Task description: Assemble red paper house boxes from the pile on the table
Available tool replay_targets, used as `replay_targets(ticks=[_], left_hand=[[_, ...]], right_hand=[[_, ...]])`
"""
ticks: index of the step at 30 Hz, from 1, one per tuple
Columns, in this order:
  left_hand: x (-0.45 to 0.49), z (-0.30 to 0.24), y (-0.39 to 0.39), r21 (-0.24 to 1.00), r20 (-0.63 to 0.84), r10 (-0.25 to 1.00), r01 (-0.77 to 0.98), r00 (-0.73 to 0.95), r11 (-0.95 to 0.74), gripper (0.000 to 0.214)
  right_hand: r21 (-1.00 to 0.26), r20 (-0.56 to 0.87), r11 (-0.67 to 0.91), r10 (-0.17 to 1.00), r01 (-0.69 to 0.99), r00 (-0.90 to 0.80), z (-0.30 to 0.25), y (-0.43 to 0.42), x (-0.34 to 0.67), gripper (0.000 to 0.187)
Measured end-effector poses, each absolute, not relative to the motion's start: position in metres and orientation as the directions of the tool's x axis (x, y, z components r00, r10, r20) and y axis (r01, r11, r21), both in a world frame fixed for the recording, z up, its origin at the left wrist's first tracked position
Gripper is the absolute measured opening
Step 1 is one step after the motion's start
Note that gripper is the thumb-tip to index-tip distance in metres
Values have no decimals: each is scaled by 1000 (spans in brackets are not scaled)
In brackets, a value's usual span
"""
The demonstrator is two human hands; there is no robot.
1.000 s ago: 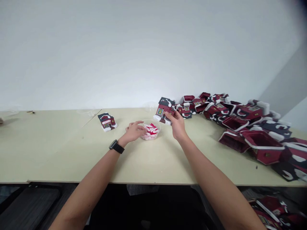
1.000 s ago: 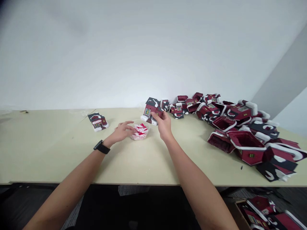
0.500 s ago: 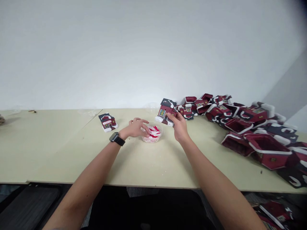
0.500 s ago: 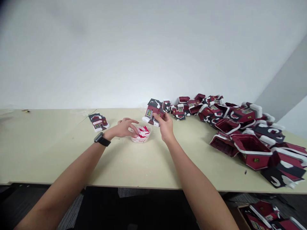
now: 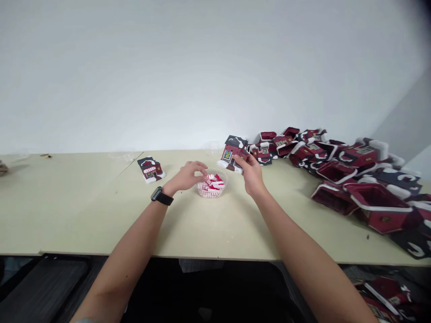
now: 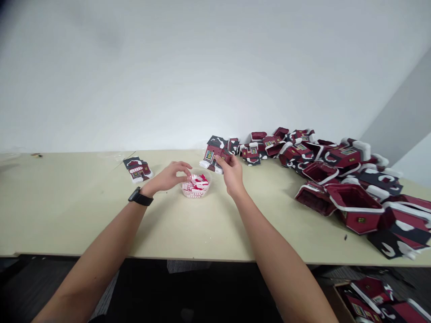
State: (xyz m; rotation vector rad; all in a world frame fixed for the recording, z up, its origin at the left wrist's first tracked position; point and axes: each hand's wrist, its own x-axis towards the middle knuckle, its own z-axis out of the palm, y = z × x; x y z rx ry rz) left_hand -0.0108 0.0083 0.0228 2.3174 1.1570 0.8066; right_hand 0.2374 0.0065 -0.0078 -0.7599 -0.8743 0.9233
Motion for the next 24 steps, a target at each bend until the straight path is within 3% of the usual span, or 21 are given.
replay_targets(ticks=[4,9,13,17,24], left_hand=[[-4,29,2,824,379,859,297,343,-483,34],[20,18,-5,966,260,927,-67,270,-251,30],[37,10,-13,962,130,958,-266,257,-59,27],[43,12,-16,909,51,982,-417,183,31,25],[42,15,-14,864,-14,987,-495,159,92,14]], right_hand=[[-854,328,428,884,-295,334,-10,5,233,49],[-856,407,479,856,-194,319,-15,1,226,50],[-832,523,554,802,-34,290,-21,-2,222,48],[-797,594,597,746,92,302,-25,-5,217,52],[-758,652,625,707,188,274,-28,-7,212,55]])
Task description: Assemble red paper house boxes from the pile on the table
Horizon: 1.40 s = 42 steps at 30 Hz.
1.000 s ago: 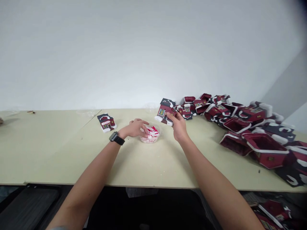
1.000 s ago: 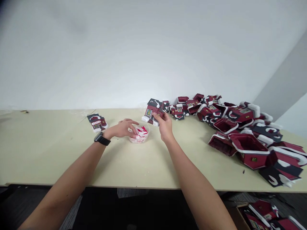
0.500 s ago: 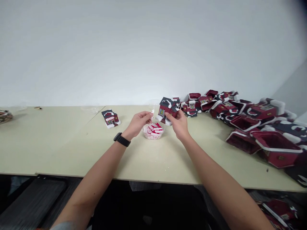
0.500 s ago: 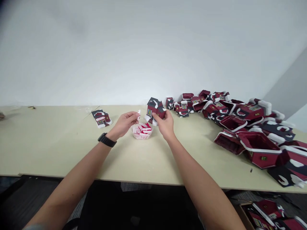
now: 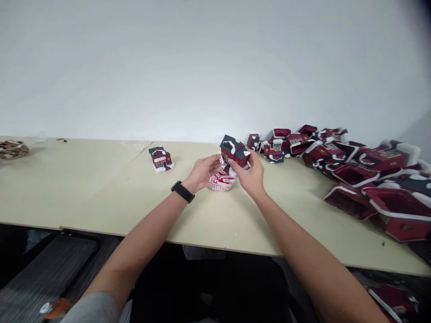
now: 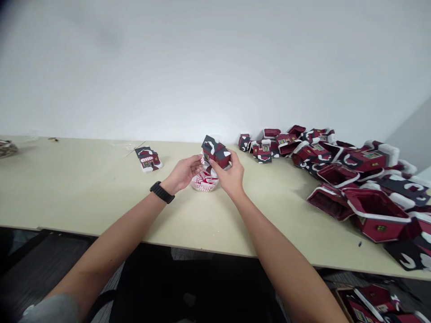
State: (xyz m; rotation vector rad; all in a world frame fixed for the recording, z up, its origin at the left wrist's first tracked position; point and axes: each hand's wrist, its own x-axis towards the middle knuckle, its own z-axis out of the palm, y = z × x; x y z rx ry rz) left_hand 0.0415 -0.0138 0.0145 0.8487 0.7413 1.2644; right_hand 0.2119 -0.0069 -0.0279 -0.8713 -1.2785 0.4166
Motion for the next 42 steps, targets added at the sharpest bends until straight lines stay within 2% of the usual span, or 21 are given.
replay_targets(ticks=[6,29,42], left_hand=[[40,11,-12,860,17,980,-503,201,88,20],[38,11,-12,870,0,968,-478,252,125,11],[35,9,-13,900,71,952,-431,296,67,17]], right_hand=[[-750,662,627,705,210,255,-29,-8,212,57],[-731,682,647,700,215,213,-26,-10,213,58],[-713,699,648,686,267,202,-22,-12,215,57]])
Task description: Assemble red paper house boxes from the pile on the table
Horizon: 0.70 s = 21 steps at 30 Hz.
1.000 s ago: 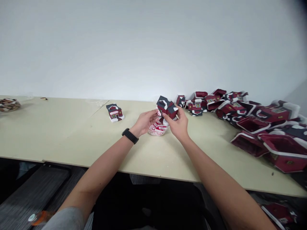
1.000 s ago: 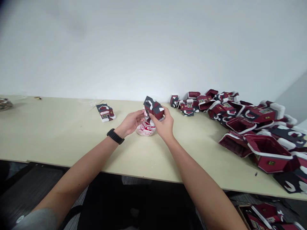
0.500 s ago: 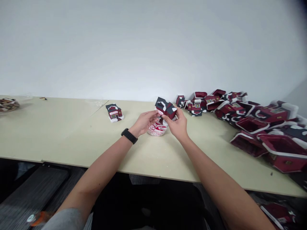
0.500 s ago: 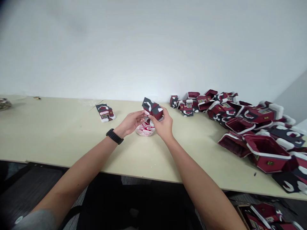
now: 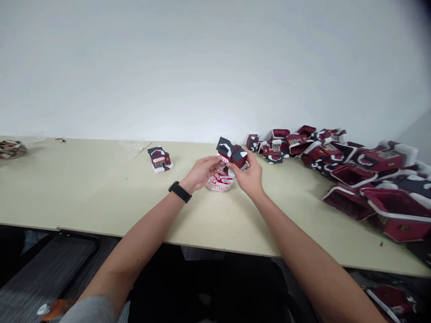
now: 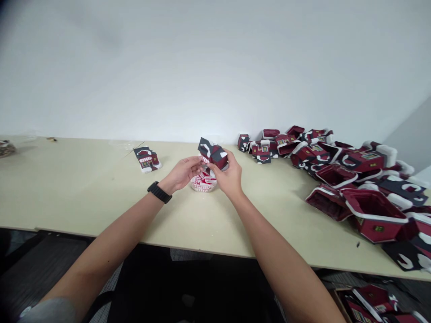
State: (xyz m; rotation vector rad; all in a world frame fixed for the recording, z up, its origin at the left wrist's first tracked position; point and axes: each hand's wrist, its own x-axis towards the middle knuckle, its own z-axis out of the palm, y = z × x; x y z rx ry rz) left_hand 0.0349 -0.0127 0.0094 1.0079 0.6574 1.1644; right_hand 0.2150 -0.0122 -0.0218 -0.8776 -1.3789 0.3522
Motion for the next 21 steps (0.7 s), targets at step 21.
replay_targets(ticks=[21], left_hand=[[42,9,-15,867,22,967,-487,254,109,15]], right_hand=[[-687,718,660,681,303,145,-17,-14,218,61]])
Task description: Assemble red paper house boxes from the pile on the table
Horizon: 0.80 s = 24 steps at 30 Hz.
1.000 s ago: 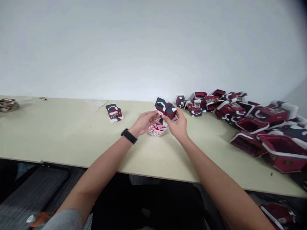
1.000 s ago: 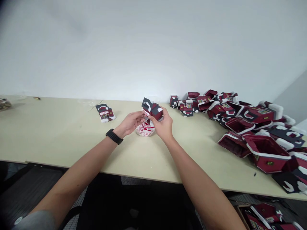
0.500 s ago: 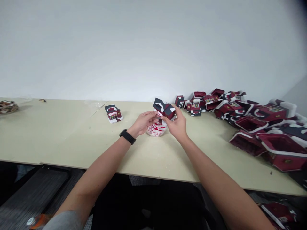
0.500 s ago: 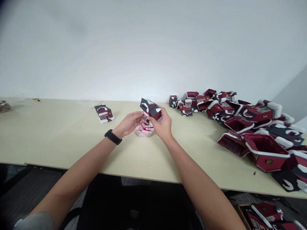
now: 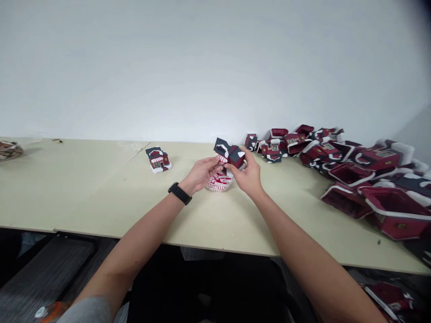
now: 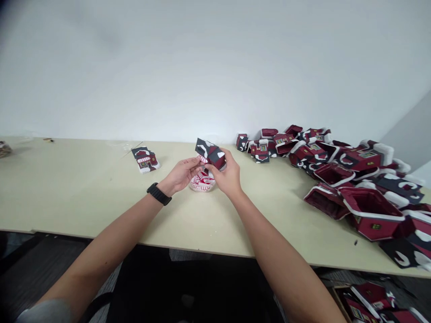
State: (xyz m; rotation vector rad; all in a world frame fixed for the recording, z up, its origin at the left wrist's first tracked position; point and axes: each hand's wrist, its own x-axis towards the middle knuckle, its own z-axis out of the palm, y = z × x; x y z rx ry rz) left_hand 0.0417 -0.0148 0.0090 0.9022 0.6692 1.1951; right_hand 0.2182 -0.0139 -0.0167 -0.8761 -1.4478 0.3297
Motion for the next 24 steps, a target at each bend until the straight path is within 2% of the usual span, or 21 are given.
replay_targets(ticks=[3,6,10,12,16,24], left_hand=[[42,9,-16,901,49,968,-430,248,64,21],[38,11,-16,967,114,969,-247,220,-57,36],[32,19,-17,928,363,932,-86,-8,-362,37],[30,23,-17,890,446,895,-118,17,-441,41],[30,23,-16,926,368,866,-221,339,-307,48],[38,11,-16,923,365,894,-223,261,-312,48]], right_hand=[[-693,713,659,686,293,143,-15,-16,216,64],[-743,664,618,730,257,161,-16,-17,215,63],[-796,604,588,787,143,123,-13,-18,216,60],[-810,587,583,808,65,59,-10,-19,217,58],[-850,527,523,847,-65,-73,-7,-22,219,54],[-875,483,480,873,-61,-68,-11,-18,220,53]])
